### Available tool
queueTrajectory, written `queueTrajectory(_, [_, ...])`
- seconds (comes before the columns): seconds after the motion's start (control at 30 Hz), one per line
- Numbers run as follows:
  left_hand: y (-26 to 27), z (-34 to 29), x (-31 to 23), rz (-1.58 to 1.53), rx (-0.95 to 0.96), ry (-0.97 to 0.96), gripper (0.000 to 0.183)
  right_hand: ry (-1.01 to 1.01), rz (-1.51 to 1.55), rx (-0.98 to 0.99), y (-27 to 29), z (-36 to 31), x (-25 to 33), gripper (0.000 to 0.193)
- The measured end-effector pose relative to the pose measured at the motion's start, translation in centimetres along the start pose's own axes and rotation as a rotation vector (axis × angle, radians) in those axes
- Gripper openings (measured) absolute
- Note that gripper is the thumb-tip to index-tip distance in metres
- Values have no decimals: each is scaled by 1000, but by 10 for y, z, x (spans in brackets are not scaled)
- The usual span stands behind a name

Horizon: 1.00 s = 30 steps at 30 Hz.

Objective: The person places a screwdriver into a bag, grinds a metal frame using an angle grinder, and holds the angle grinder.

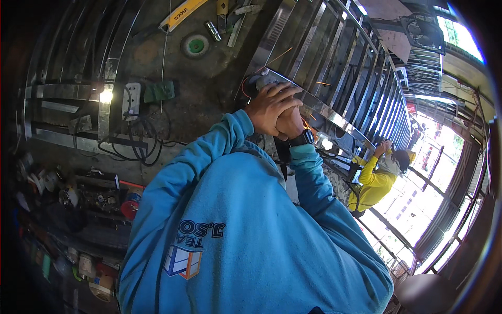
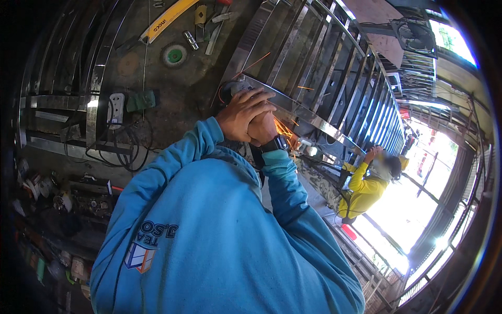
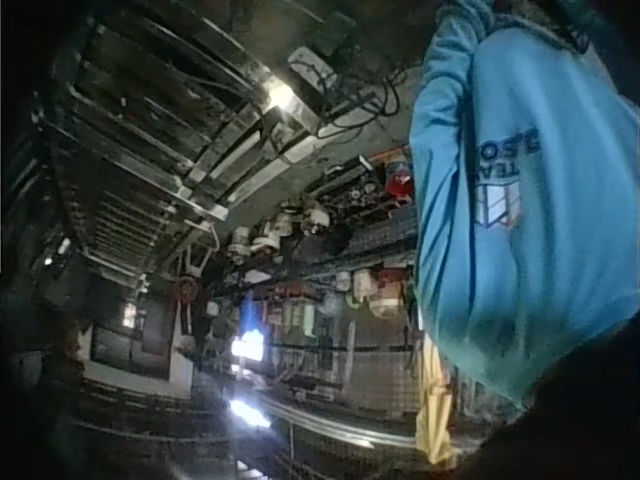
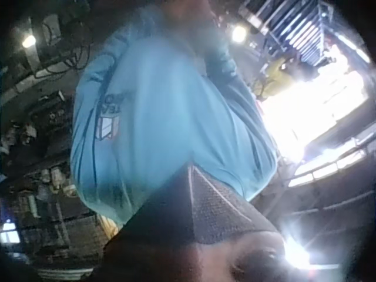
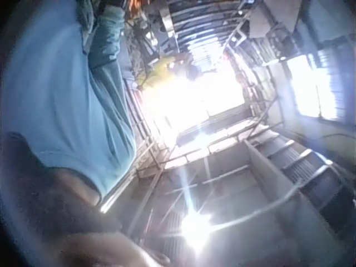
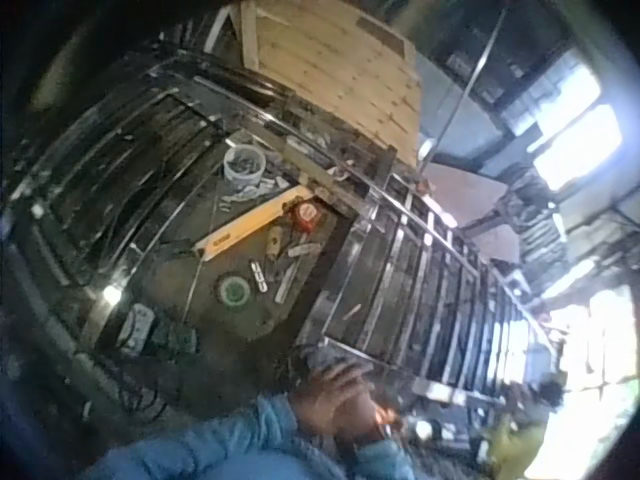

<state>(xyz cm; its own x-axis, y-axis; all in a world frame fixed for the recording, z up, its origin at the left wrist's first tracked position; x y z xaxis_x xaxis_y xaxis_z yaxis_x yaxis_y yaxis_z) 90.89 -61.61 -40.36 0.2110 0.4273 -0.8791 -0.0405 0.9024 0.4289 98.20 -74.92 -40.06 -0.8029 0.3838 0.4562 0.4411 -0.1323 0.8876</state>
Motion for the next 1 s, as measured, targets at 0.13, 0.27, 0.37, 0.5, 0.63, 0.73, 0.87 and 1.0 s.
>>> queueTrajectory(0.13, [1,4,1,-3,-24,-18,101,16,-34,36,4,-3,-3,53])
queueTrajectory(0.27, [3,10,6,17,-20,-21,102,-5,-25,39,3,-4,-7,53])
queueTrajectory(0.37, [2,12,6,27,-15,-30,103,-44,2,35,3,-7,-10,53])
queueTrajectory(0.5, [-5,6,5,7,-28,-29,104,-77,35,39,2,-8,-9,53])
queueTrajectory(0.63, [-8,3,1,0,-34,-23,104,-10,-2,44,2,-12,-8,55])
queueTrajectory(0.73, [-7,5,1,-2,-54,-33,103,11,-23,48,1,-15,-11,56])
queueTrajectory(0.87, [0,11,6,18,-40,-24,104,9,-25,51,3,-14,-12,56])
queueTrajectory(1.0, [6,12,5,35,-38,-4,103,15,-25,58,3,-9,-13,56])
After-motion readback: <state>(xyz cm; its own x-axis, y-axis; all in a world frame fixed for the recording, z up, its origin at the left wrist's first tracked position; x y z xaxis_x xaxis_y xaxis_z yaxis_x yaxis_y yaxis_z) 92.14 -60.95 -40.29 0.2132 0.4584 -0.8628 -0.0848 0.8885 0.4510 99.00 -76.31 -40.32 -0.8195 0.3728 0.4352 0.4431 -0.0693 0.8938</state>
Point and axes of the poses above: each hand's wrist, its own z-axis towards the middle knuckle, its own y-axis out of the back of the hand, x = y × z, the point moved 1 cm from there along z, towards the middle knuckle, and after that the axes turned 4 degrees about y, right-handed, at the moved point
